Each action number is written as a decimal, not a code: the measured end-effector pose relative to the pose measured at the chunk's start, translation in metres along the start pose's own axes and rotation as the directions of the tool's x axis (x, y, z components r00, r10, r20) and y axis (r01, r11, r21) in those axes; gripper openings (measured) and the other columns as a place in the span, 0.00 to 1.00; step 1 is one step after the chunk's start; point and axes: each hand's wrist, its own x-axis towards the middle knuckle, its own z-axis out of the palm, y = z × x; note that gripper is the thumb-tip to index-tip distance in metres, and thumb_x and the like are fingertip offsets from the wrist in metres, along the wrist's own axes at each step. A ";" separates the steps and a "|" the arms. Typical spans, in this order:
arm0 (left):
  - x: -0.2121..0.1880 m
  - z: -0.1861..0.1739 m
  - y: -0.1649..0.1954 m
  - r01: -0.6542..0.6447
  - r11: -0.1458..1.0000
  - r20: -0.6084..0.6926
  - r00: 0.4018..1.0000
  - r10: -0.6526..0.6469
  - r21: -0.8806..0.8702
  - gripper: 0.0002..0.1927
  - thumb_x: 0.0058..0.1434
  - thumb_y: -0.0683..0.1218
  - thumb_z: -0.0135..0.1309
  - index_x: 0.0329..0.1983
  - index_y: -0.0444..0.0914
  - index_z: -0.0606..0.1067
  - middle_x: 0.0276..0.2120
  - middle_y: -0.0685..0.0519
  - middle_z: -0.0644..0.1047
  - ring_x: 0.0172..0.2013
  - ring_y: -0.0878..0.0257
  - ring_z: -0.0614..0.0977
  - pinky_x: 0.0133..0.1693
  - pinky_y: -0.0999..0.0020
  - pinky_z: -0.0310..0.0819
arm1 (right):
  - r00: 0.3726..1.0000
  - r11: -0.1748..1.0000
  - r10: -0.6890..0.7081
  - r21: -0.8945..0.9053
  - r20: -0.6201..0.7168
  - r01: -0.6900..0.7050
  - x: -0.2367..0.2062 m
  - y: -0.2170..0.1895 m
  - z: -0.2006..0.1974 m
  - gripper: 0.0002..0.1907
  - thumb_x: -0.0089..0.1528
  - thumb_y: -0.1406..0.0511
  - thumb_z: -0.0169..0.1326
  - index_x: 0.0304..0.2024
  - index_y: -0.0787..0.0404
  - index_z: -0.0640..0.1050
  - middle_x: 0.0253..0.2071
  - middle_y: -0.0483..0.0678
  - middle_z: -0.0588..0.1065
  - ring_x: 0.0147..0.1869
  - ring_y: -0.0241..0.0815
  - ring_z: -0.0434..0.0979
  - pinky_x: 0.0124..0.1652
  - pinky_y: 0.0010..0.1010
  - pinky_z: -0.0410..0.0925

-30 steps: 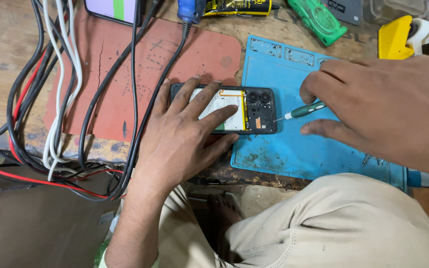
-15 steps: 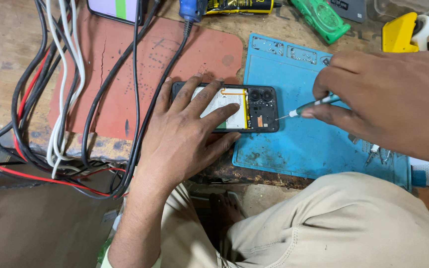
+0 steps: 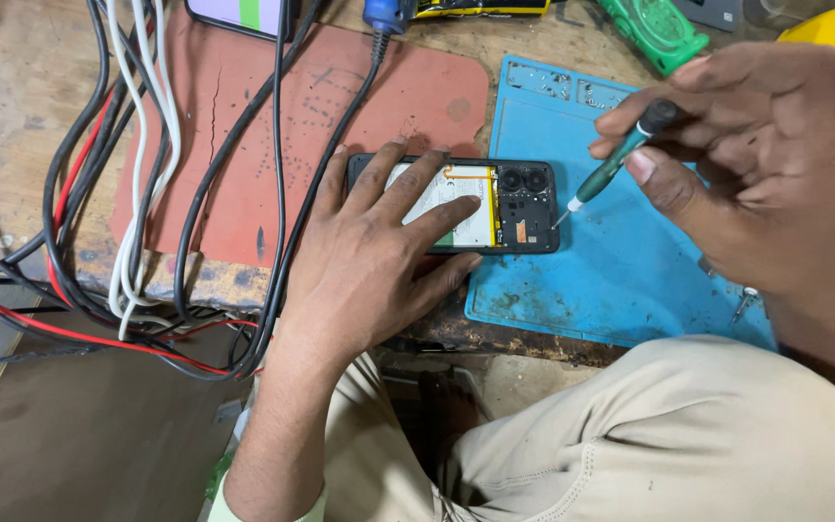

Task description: The person disassembles a smartphone by using a screwdriver to remove screws from the camera module area, then uses tweezers to lift the camera assembly. They remove the battery and peel off adhesive strips from the internal frame.

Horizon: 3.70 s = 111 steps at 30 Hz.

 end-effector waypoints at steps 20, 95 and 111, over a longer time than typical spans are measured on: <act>0.000 0.002 0.000 0.008 1.000 0.004 1.000 -0.008 0.005 0.22 0.62 0.61 0.59 0.56 0.50 0.80 0.65 0.46 0.72 0.66 0.46 0.68 0.66 0.38 0.54 | 0.990 0.998 -0.049 0.038 -0.130 0.054 -0.035 0.033 0.022 0.39 0.70 0.78 0.53 0.72 0.47 0.49 0.50 0.61 0.73 0.51 0.49 0.82 0.51 0.39 0.79; 0.000 0.001 0.000 -0.003 1.000 0.015 1.000 0.003 0.024 0.22 0.62 0.60 0.59 0.56 0.49 0.80 0.64 0.46 0.71 0.67 0.47 0.67 0.67 0.38 0.54 | 0.718 0.169 0.621 -0.949 0.313 0.267 0.033 -0.064 -0.009 0.19 0.63 0.42 0.46 0.41 0.39 0.81 0.34 0.31 0.79 0.36 0.34 0.82 0.30 0.28 0.70; 0.001 0.001 0.000 0.005 1.000 0.019 1.000 -0.006 0.011 0.22 0.61 0.60 0.59 0.56 0.48 0.80 0.64 0.46 0.71 0.66 0.45 0.67 0.66 0.37 0.54 | 0.778 0.245 0.531 -0.939 0.337 0.239 0.037 -0.068 -0.006 0.18 0.61 0.45 0.50 0.45 0.42 0.81 0.36 0.33 0.76 0.33 0.32 0.81 0.24 0.28 0.68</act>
